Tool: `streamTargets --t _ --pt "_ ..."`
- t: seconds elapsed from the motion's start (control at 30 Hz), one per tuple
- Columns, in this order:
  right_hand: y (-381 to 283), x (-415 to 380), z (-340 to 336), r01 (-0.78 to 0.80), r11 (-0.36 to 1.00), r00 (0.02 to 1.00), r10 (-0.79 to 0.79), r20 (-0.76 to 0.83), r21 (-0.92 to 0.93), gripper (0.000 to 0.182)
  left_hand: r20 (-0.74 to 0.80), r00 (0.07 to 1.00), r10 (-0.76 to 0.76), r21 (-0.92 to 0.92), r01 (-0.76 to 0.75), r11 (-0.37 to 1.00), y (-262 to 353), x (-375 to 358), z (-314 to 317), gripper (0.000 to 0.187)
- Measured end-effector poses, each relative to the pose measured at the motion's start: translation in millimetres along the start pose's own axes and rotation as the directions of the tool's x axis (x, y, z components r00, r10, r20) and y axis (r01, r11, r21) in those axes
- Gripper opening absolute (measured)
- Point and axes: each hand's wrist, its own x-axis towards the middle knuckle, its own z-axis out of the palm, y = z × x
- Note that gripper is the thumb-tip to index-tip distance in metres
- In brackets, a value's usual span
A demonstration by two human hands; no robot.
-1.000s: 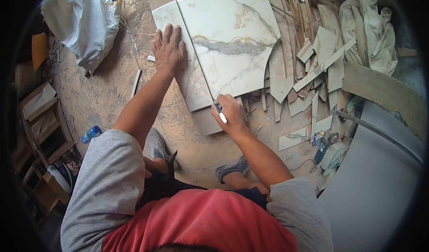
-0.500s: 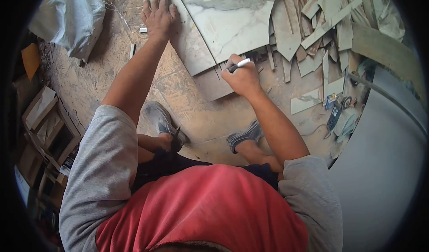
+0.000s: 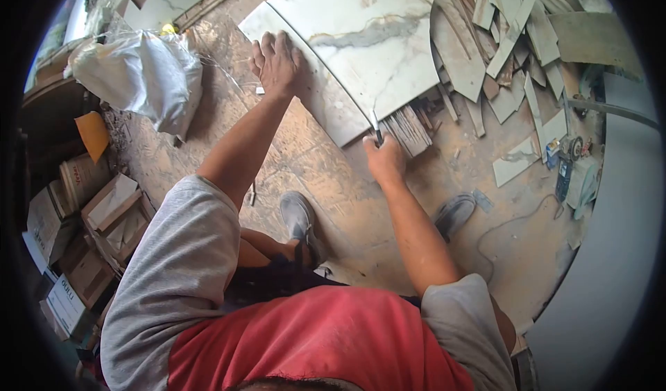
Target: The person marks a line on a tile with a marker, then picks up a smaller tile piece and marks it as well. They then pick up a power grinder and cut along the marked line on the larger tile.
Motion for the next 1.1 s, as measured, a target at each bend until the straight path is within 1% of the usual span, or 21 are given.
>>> streamTargets --t 0.03,0.1,0.13,0.17,0.23,0.27,0.3,0.37,0.4,0.47,0.5,0.57,0.6,0.67,0.8,0.87,0.97,1.03,1.07,1.1 --pt "-0.3 -1.9 3.0 0.013 1.0 1.0 -0.013 -0.007 0.015 0.031 -0.017 1.0 0.009 0.006 -0.009 1.0 -4.4 9.9 -2.7 0.057" --pt "0.6 -4.6 8.0 -0.014 0.999 1.0 0.014 -0.002 0.031 0.032 -0.172 0.985 0.022 -0.019 -0.026 0.999 -16.0 36.1 -3.6 0.058" --pt "-4.3 -8.2 7.9 0.009 1.0 1.0 -0.008 -0.029 0.016 0.032 -0.216 0.976 -0.027 -0.09 0.008 0.996 -19.4 52.4 -8.4 0.055" --pt "-4.0 -7.9 9.2 0.014 1.0 0.999 -0.013 -0.037 0.017 0.032 -0.223 0.974 -0.024 -0.095 0.003 0.996 -24.5 66.6 -13.0 0.055" --pt "-3.5 -5.6 12.5 -0.03 0.998 0.999 0.028 -0.034 -0.059 0.033 -0.107 0.993 -0.039 -0.102 0.028 0.994 -39.1 89.5 -15.9 0.049" --pt "-4.9 -4.1 12.7 -0.026 0.998 0.999 0.024 -0.035 -0.062 0.033 -0.16 0.987 -0.027 -0.077 0.014 0.997 -43.5 95.3 -13.6 0.042" --pt "-7.1 -4.6 11.5 -0.034 0.998 0.999 0.033 -0.025 -0.06 0.033 -0.159 0.987 -0.031 -0.08 0.018 0.997 -44.4 96.9 -18.4 0.042" --pt "-6.9 -3.6 12.7 -0.044 0.997 0.999 0.043 -0.017 -0.062 0.034 -0.028 0.999 -0.026 -0.065 0.024 0.998 -44.5 102.8 -28.9 0.043" --pt "-4.6 -1.4 14.8 -0.047 0.997 0.999 0.045 -0.022 -0.061 0.034 -0.027 0.999 -0.027 -0.069 0.025 0.997 -48.2 105.6 -25.1 0.043" --pt "-1.7 3.4 17.9 -0.047 0.997 0.999 0.045 -0.03 -0.061 0.035 -0.15 0.988 0.039 -0.061 -0.048 0.997 -54.1 113.0 -18.5 0.034" --pt "-1.0 5.5 19.0 -0.033 0.997 0.999 0.032 -0.018 -0.067 0.034 -0.151 0.988 0.037 -0.065 -0.047 0.997 -53.8 115.2 -20.8 0.034" --pt "-1.4 8.4 20.8 -0.013 0.997 1.0 0.013 -0.004 -0.078 0.034 -0.055 0.998 0.027 -0.085 -0.031 0.996 -55.3 119.3 -27.2 0.033" --pt "-3.1 9.3 22.0 -0.014 0.997 1.0 0.015 0.001 -0.081 0.033 -0.059 0.998 0.02 -0.087 -0.025 0.996 -59.2 121.5 -26.7 0.033" --pt "-6.1 10.6 23.1 -0.01 0.996 1.0 0.01 0.002 -0.086 0.033 -0.026 0.998 0.06 -0.154 -0.064 0.986 -64.8 126.9 -26.1 0.035" --pt "-8.6 6.1 20.7 -0.021 1.0 0.998 0.022 0.053 -0.02 0.029 -0.036 0.999 0.037 -0.145 -0.042 0.989 -64.9 126.7 -26.7 0.033" --pt "-7.2 4.5 21.6 -0.014 1.0 0.998 0.014 0.066 0.001 0.027 0.013 0.999 -0.048 -0.069 0.048 0.996 -52.8 118.0 -40.9 0.032" --pt "-1.6 -3.3 25.6 0.006 0.999 0.999 -0.008 0.035 0.052 0.027 -0.044 0.996 -0.071 -0.054 0.069 0.996 -45.0 116.7 -47.8 0.03" --pt "-0.2 -15.7 21.6 0.013 0.981 1.0 -0.016 0.014 0.191 0.028 -0.021 0.996 -0.088 -0.055 0.086 0.995 -39.0 112.0 -59.1 0.029" --pt "7.4 -20.9 21.3 0.0 0.981 1.0 -0.001 0.01 0.192 0.028 -0.005 0.995 -0.096 -0.06 0.096 0.994 -31.7 110.3 -64.2 0.029" --pt "18.3 -25.5 19.5 0.037 0.956 0.999 -0.029 -0.03 0.291 0.028 0.01 0.997 -0.08 -0.067 0.081 0.994 -25.3 108.8 -64.7 0.029"
